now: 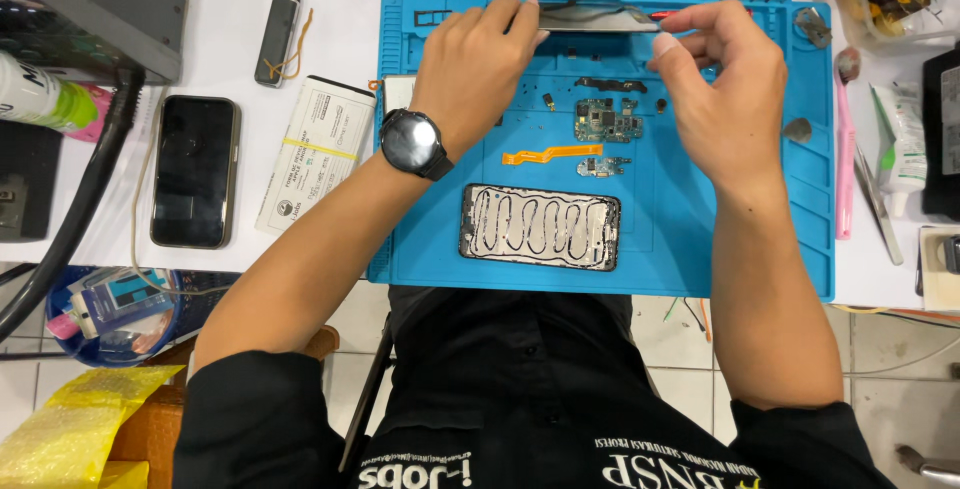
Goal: The person uses a green electric screwdriver to remove screws from a smartphone screen assembly. They then align the screen with the phone body, press the edges to secure it, and wipe the screen with a white cloth.
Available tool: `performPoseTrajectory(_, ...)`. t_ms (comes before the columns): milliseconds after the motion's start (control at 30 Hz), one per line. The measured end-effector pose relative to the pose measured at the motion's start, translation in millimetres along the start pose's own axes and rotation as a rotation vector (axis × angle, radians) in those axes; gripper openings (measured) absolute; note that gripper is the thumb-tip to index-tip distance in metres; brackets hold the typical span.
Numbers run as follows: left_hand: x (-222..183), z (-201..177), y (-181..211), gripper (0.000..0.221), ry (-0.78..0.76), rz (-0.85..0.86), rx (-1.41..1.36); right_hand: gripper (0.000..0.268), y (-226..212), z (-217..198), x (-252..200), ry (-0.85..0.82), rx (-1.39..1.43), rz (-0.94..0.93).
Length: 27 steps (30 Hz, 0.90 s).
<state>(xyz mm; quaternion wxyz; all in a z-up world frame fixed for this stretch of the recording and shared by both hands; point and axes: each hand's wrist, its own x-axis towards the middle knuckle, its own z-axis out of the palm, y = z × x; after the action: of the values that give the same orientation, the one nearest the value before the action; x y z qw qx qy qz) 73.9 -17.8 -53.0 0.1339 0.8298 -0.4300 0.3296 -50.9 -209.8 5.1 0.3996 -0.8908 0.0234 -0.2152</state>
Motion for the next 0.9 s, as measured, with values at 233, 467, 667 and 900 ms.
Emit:
performPoseTrajectory(233,2,-29,13,0.023,0.127,0.004,-0.081,0.016,-5,-2,0,-0.02,0.146,0.044)
performPoseTrajectory(467,7,-52,26,0.035,0.219,0.01,-0.194,0.027,-2,-7,3,0.083,0.56,0.25)
performPoseTrajectory(667,16,-87,18,0.041,0.137,-0.183,-0.488,0.037,-1,-13,2,0.173,0.73,0.287)
performPoseTrajectory(900,33,-84,0,0.037,-0.194,-0.398,-0.985,0.035,-20,-5,-2,-0.041,0.557,0.074)
